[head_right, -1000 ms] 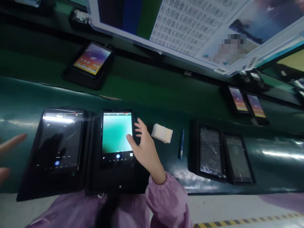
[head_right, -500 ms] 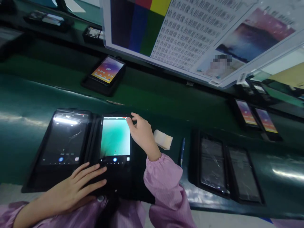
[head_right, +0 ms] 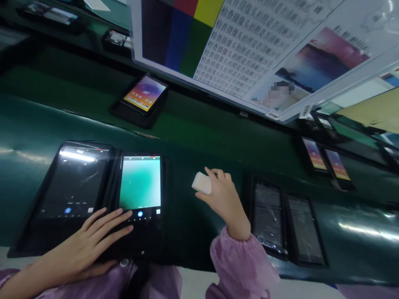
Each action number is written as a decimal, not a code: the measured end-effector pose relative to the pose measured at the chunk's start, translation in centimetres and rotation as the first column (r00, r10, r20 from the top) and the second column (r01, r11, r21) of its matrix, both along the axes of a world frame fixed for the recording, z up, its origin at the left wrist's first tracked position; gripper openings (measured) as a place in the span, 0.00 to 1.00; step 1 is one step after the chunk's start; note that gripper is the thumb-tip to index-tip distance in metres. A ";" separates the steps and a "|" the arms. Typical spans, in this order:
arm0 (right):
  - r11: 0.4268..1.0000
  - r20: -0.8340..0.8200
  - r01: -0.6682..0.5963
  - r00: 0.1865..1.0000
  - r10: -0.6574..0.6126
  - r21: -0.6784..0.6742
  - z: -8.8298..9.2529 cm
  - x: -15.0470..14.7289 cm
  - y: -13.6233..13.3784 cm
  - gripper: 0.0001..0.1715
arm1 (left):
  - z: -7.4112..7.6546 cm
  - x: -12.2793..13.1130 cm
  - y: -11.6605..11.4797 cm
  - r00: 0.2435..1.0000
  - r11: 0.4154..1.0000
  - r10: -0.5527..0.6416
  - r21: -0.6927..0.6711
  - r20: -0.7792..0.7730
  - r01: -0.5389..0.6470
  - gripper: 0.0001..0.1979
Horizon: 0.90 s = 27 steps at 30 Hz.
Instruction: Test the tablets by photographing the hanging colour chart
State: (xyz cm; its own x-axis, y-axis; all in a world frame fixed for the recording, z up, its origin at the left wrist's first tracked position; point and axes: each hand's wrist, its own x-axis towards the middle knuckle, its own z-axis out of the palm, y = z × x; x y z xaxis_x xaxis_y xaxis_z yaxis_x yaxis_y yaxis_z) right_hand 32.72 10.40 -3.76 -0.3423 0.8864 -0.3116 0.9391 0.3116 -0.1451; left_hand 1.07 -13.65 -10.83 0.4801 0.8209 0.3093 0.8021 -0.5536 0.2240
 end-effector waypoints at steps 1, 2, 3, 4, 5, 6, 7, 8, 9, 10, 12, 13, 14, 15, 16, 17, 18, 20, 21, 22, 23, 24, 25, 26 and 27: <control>1.000 0.016 -0.009 1.000 0.009 -0.017 -0.1 0.2 0.2 0.45 | 0.2 -0.1 0.2 1.000 1.000 -0.018 -0.001 -0.012 0.018 0.30; 0.999 0.004 -0.013 1.000 0.013 -0.036 -0.1 0.1 0.5 0.40 | 0.3 -0.1 0.4 0.999 0.999 -0.037 -0.001 -0.021 0.037 0.32; 0.999 -0.042 -0.010 0.999 0.008 -0.051 0.0 -0.2 0.8 0.37 | 0.5 -0.1 0.5 0.999 0.999 -0.046 -0.002 -0.026 0.046 0.33; 0.998 -0.123 -0.002 0.992 -0.006 -0.063 0.1 -0.7 1.1 0.37 | 0.5 -0.1 0.7 0.999 0.999 -0.039 0.001 -0.021 0.039 0.31; 0.998 -0.235 0.005 0.972 -0.021 -0.069 0.3 -1.5 1.5 0.38 | 0.5 0.1 0.9 1.000 1.000 -0.017 0.009 -0.006 0.017 0.29; 0.997 -0.366 0.001 0.930 -0.027 -0.071 0.4 -2.4 1.9 0.41 | 0.5 0.3 1.1 1.000 1.000 0.016 0.021 0.018 -0.016 0.26; 0.998 -0.499 -0.015 0.867 -0.019 -0.063 0.6 -3.5 2.4 0.44 | 0.4 0.5 1.3 0.998 0.998 0.051 0.036 0.042 -0.052 0.23; 0.998 -0.615 -0.042 0.788 0.006 -0.044 0.6 -4.7 2.8 0.46 | 0.3 0.8 1.6 0.995 0.995 0.079 0.049 0.063 -0.082 0.21; 0.997 -0.704 -0.074 0.709 0.042 -0.015 0.6 -5.9 3.3 0.47 | 0.2 1.0 1.8 0.992 0.993 0.096 0.058 0.078 -0.101 0.20; 0.994 -0.763 -0.108 0.641 0.084 0.019 0.5 -7.1 3.6 0.46 | 0.1 1.2 2.1 0.990 0.992 0.108 0.061 0.086 -0.113 0.20; 0.984 -0.823 -0.164 0.549 0.149 0.069 -0.1 -9.3 4.2 0.41 | 0.0 1.2 2.6 0.988 0.989 0.129 0.061 0.086 -0.135 0.21; 0.980 -0.837 -0.185 0.521 0.165 0.078 -0.5 -10.1 4.4 0.39 | 0.0 1.1 2.8 0.987 0.988 0.138 0.064 0.086 -0.144 0.21; 0.976 -0.849 -0.201 0.499 0.173 0.081 -1.0 -10.9 4.6 0.36 | 0.0 1.0 2.9 0.986 0.986 0.144 0.069 0.087 -0.150 0.22; 0.973 -0.860 -0.215 0.479 0.178 0.082 -1.4 -11.5 4.6 0.34 | 0.1 0.8 2.9 0.985 0.985 0.148 0.077 0.089 -0.155 0.22; 0.970 -0.870 -0.226 0.459 0.182 0.084 -1.8 -11.9 4.7 0.33 | 0.2 0.7 2.8 0.985 0.984 0.149 0.083 0.091 -0.157 0.21; 0.968 -0.879 -0.237 0.438 0.188 0.089 -2.2 -12.2 4.7 0.32 | 0.2 0.6 2.8 0.984 0.984 0.149 0.086 0.095 -0.158 0.21; 0.964 -0.887 -0.248 0.418 0.196 0.096 -2.6 -12.4 4.8 0.31 | 0.3 0.6 2.7 0.984 0.984 0.151 0.085 0.099 -0.159 0.20; 0.956 -0.895 -0.273 0.392 0.214 0.109 -3.1 -12.6 4.8 0.31 | 0.4 0.7 2.7 0.982 0.985 0.154 0.068 0.107 -0.161 0.20; 0.952 -0.897 -0.285 0.385 0.219 0.110 -3.3 -12.7 4.9 0.30 | 0.5 0.8 2.7 0.983 0.986 0.151 0.055 0.107 -0.158 0.21; 0.950 -0.898 -0.293 0.381 0.219 0.107 -3.5 -12.7 4.9 0.30 | 0.5 1.0 2.8 0.984 0.988 0.146 0.044 0.106 -0.151 0.21; 0.949 -0.899 -0.298 0.381 0.214 0.100 -3.6 -12.6 5.0 0.30 | 0.6 1.1 2.9 0.985 0.989 0.139 0.034 0.104 -0.143 0.21; 0.949 -0.900 -0.301 0.383 0.209 0.092 -3.7 -12.6 5.1 0.29 | 0.7 1.3 3.0 0.986 0.990 0.133 0.029 0.104 -0.137 0.21; 0.950 -0.901 -0.300 0.384 0.203 0.086 -3.8 -12.6 5.1 0.29 | 0.8 1.5 3.1 0.986 0.991 0.131 0.027 0.108 -0.134 0.21; 0.951 -0.901 -0.299 0.383 0.201 0.085 -3.9 -12.6 5.2 0.28 | 0.8 1.6 3.1 0.984 0.990 0.134 0.024 0.117 -0.137 0.20; 0.950 -0.901 -0.298 0.383 0.205 0.090 -4.0 -12.6 5.2 0.28 | 0.8 1.7 3.1 0.980 0.989 0.146 0.016 0.136 -0.150 0.18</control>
State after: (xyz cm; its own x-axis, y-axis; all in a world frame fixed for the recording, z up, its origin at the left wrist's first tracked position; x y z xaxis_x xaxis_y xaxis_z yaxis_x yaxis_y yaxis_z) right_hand 20.14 15.61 -7.74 -0.6678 0.6991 0.2553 0.1395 0.4545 -0.8797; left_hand 2.74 -10.54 -10.01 0.3068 0.8704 0.3851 0.8392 -0.4382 0.3219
